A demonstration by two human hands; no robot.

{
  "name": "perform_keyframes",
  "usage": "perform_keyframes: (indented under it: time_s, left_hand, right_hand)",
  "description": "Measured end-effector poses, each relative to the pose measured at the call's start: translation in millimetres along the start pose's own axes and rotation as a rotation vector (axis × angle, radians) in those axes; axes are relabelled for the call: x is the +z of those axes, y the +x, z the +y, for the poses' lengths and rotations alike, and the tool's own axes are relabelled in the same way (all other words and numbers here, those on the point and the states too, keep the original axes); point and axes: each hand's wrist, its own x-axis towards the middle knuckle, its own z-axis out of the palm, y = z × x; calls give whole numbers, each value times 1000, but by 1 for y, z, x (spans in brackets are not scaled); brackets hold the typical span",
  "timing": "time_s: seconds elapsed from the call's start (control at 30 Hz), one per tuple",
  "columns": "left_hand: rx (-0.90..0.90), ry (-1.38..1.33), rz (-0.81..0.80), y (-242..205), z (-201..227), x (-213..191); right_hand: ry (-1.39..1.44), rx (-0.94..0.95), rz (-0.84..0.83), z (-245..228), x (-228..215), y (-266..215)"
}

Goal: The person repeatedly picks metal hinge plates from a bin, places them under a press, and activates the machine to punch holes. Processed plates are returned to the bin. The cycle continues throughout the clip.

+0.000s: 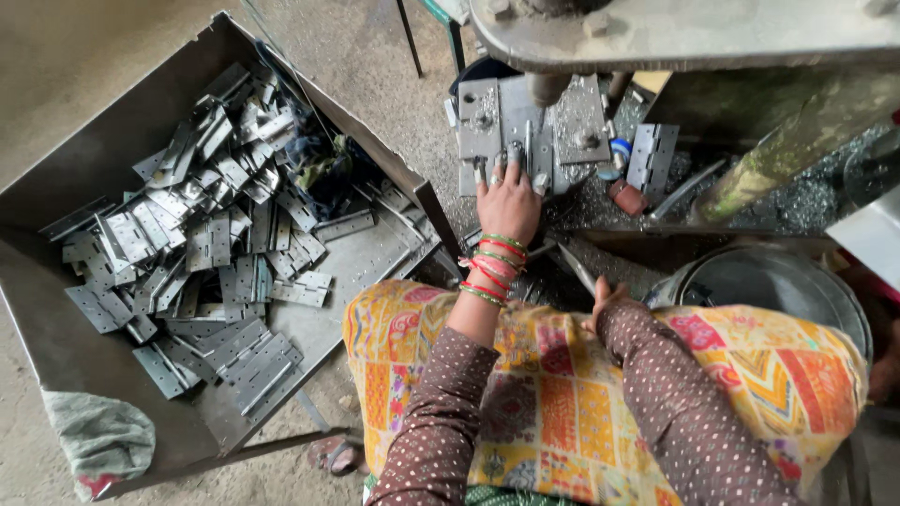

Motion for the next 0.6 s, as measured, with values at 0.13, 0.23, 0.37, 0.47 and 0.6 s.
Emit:
perform_keyframes:
  time_s: [0.13, 0.23, 0.37, 0.47, 0.6]
  left_hand:
    - [51, 86, -14, -7, 0, -8]
    - [63, 186, -67, 2, 2, -8]
    - [-3, 112, -89, 17, 5, 2]
    - [-28, 124, -233, 26, 4, 4]
    - [18, 84, -27, 12, -1, 3]
  right_hand:
    - [-28, -47, 27, 6, -14, -4]
    - [-81, -65, 97, 9, -34, -21]
    - [-80, -56, 99, 11, -30, -16]
    - [-15, -15, -21, 7, -2, 11]
    - [-6, -39, -14, 13, 31, 33]
